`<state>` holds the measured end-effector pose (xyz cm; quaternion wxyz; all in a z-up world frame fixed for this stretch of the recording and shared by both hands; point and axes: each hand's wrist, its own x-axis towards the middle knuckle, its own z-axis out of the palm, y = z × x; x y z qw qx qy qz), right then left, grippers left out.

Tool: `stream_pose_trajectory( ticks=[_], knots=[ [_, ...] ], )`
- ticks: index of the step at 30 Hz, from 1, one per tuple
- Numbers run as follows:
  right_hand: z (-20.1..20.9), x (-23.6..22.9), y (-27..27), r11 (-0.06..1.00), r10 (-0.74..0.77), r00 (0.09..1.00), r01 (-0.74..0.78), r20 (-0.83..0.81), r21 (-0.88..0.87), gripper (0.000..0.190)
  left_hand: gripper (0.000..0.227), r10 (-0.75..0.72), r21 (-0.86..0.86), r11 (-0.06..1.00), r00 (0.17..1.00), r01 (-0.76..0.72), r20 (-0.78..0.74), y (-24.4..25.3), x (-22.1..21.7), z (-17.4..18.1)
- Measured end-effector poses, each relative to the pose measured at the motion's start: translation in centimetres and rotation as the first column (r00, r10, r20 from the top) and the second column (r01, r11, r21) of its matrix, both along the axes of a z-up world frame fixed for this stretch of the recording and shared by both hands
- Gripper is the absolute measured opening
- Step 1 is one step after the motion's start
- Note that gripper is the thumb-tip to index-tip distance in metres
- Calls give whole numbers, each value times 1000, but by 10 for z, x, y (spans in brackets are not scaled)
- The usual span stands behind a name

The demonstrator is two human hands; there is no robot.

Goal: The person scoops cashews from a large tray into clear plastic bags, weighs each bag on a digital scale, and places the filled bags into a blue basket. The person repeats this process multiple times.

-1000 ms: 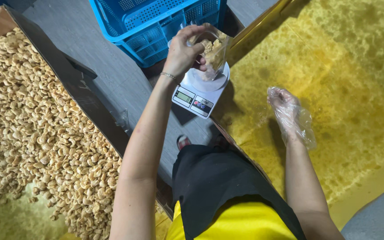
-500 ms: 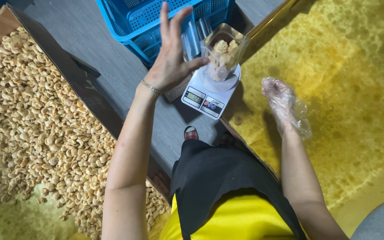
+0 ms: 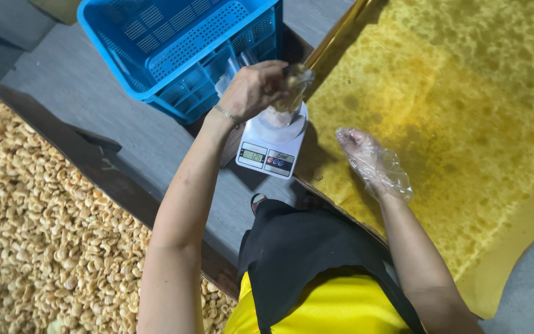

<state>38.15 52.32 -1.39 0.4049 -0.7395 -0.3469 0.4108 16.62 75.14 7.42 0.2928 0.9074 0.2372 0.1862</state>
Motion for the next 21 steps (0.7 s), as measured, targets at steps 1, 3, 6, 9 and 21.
stream_pose_trajectory(
  ticks=[1, 3, 6, 9, 21],
  knots=[
    [3, 1, 1, 999, -1, 1000, 2, 15, -36, 30, 25, 36, -48, 998, 999, -36, 3, 1, -1, 0],
    [11, 4, 7, 998, 16, 998, -19, 64, 57, 27, 15, 34, -13, 999, 999, -34, -31, 5, -5, 4],
    [29, 10, 29, 936, 132, 990, -108, -48, 336, 22, 15, -89, 10, 996, 990, 88, 112, 8, -15, 18],
    [45, 8, 52, 921, 213, 965, -145, -156, 360, 22, 15, -204, -10, 978, 961, 210, 185, -5, -19, 35],
    [87, -45, 34, 906, 384, 816, -242, -433, 347, 29, 29, -6, -564, 824, 993, -61, -117, -74, -47, 49]
  ],
)
